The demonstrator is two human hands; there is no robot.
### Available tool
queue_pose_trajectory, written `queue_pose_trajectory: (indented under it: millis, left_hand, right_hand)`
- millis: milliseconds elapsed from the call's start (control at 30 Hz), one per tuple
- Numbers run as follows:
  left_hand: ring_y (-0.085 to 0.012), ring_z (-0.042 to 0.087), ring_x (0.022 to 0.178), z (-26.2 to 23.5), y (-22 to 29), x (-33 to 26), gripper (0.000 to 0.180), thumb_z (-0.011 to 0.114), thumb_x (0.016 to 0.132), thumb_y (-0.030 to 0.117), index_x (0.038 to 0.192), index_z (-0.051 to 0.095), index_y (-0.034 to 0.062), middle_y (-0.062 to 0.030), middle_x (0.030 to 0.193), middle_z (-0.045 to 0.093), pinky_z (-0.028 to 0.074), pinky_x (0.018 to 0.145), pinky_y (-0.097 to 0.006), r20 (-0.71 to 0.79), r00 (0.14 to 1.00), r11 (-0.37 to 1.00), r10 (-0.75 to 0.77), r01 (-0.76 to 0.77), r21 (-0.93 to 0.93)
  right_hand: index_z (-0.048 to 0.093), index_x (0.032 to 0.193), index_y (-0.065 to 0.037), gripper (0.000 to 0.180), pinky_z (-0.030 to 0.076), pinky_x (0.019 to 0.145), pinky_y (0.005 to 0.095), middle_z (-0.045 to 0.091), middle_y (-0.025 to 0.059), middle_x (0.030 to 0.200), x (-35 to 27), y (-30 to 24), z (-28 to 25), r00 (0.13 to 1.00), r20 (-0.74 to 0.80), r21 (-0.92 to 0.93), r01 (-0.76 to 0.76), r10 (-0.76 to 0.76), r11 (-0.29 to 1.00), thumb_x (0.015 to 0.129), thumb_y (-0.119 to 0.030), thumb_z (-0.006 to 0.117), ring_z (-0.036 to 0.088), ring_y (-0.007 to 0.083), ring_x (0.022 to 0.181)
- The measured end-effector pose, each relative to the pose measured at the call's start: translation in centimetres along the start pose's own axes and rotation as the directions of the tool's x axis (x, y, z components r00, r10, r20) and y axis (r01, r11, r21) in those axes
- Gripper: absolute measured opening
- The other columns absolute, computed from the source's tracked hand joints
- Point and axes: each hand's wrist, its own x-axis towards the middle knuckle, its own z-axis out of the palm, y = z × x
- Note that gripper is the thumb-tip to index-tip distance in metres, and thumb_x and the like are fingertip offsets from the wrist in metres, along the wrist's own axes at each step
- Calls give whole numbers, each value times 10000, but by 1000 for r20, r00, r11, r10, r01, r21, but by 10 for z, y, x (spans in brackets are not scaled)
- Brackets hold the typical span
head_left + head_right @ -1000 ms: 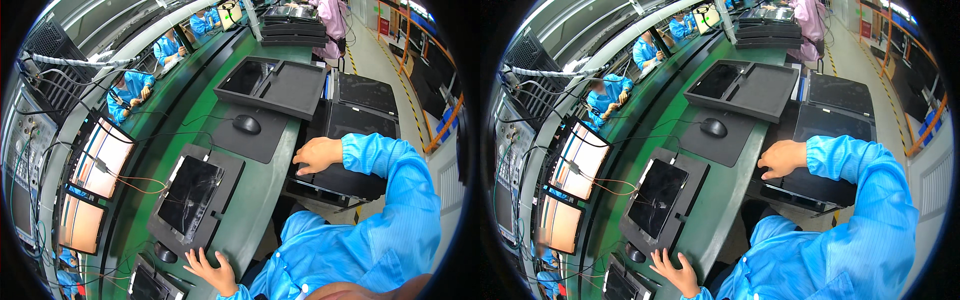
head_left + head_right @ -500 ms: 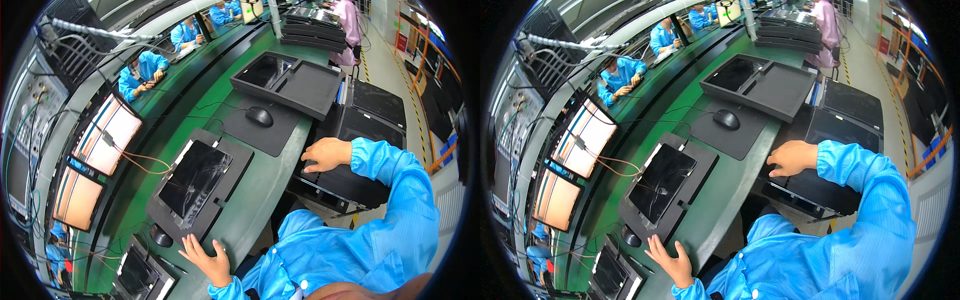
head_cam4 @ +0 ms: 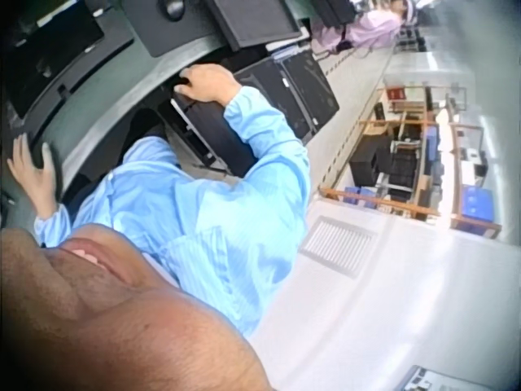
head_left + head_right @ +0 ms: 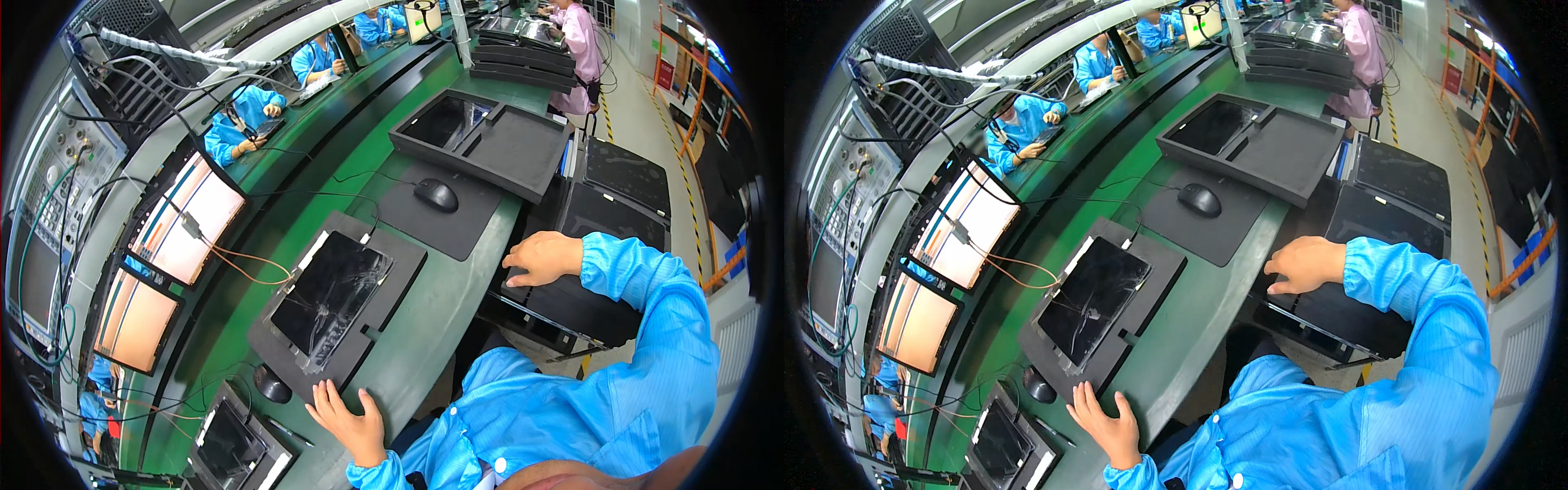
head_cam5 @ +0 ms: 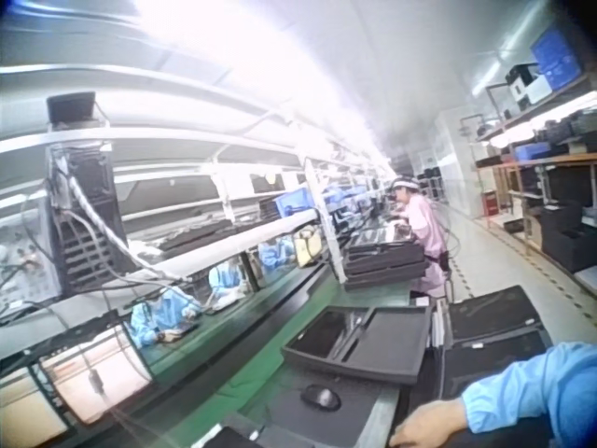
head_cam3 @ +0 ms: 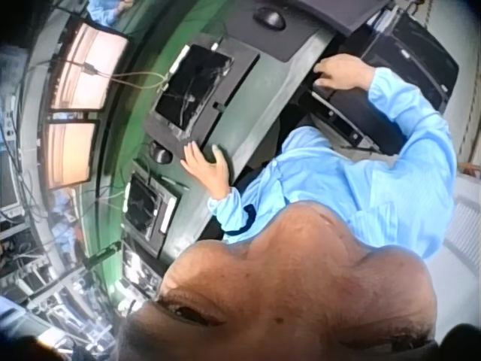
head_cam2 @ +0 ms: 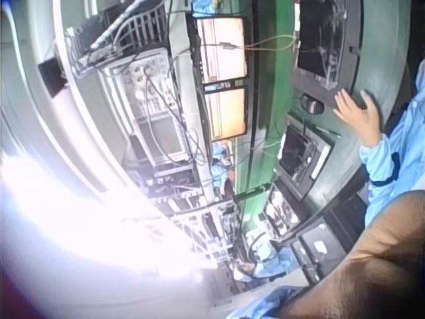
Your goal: Assembling, inspecting, and marking tablet components on a factory production line.
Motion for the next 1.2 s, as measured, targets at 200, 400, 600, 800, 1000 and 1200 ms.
queue_pose_trajectory:
  millis: [200,400,600,800,1000,1200]
  left_hand:
    - [-412,394,1422,1,-7,-5,560,699,852,158,1367,550,-4,-229,1462,474,167,1194,-654,-6,1000,994,-18,19,112]
    - [-444,362,1429,0,4,13,576,691,880,187,1408,529,21,-239,1497,429,233,1156,-653,88,996,998,1,-6,56]
    - [-419,331,1463,-2,5,10,599,671,916,244,1440,503,6,-241,1526,403,146,1174,-696,81,996,996,-43,36,85]
    - [-412,351,1458,-15,2,14,680,685,913,339,1446,487,-34,-268,1517,427,205,1200,-613,153,987,981,48,-75,178]
    - [-432,516,1315,-53,8,52,764,731,851,507,1350,569,-49,-301,1400,521,495,1035,-471,418,903,950,93,-207,236]
    - [-408,605,1157,-37,47,54,560,785,830,343,1197,649,-57,-248,1248,610,516,965,-460,217,939,960,268,-279,25]
  right_hand:
    - [663,1248,-54,530,525,941,454,696,155,1118,8,-1,1,998,-22,-8,67,-67,998,963,-497,600,655,375,1069]
    - [680,1202,-46,483,528,855,492,694,187,1040,-1,-1,-2,986,-122,21,121,-117,992,910,-431,669,662,400,995]
    - [705,1113,-42,392,536,799,437,689,134,911,2,-18,-16,993,-112,67,54,-47,996,870,-349,719,676,342,873]
    - [710,1062,-36,340,538,702,424,686,112,855,10,-16,-30,966,-76,132,256,-248,958,877,-320,726,681,323,784]
    - [695,981,-13,194,539,669,371,685,133,827,79,-57,-60,802,-454,250,532,-387,809,902,-189,704,681,254,722]
    - [685,936,-16,126,511,625,317,668,81,761,121,-23,-9,817,-553,427,448,-165,786,926,-142,675,635,166,665]
